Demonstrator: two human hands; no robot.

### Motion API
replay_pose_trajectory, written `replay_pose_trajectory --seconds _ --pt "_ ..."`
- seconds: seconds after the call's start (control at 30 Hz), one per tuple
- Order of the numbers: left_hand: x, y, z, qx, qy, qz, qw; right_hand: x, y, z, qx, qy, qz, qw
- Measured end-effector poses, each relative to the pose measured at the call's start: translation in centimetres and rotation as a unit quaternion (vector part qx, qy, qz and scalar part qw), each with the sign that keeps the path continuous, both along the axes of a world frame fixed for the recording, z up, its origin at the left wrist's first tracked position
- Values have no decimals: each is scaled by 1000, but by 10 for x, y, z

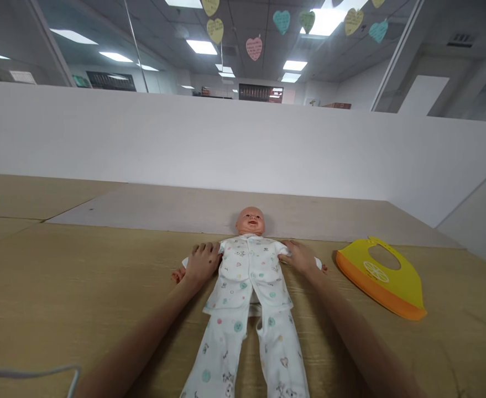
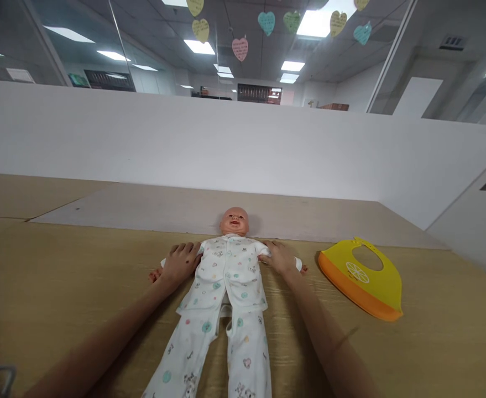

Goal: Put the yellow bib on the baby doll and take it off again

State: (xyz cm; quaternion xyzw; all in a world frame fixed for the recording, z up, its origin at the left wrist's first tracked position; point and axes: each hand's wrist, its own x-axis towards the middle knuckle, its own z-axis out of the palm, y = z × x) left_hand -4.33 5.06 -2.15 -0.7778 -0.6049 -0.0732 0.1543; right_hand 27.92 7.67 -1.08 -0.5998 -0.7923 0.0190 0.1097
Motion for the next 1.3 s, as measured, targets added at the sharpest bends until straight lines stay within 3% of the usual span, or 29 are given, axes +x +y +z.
replay_pose_trajectory --seconds 0.27,0.6,0.9,1.13,1.3 --pt "9 22 -8 30 9 37 999 -5 18 -1 -5 -30 -12 999" --pt "10 44 -10 56 -33 58 996 -7 40 -3 42 -63 -19 997" --pt "-5 51 -18 79 -86 124 985 4 43 -11 55 -74 -68 993" --pt "-21 58 -26 115 -106 87 984 18 46 -14 71 -66 -115 989" --pt "-25 58 -30 148 -129 102 975 26 45 -17 73 -51 -122 988"
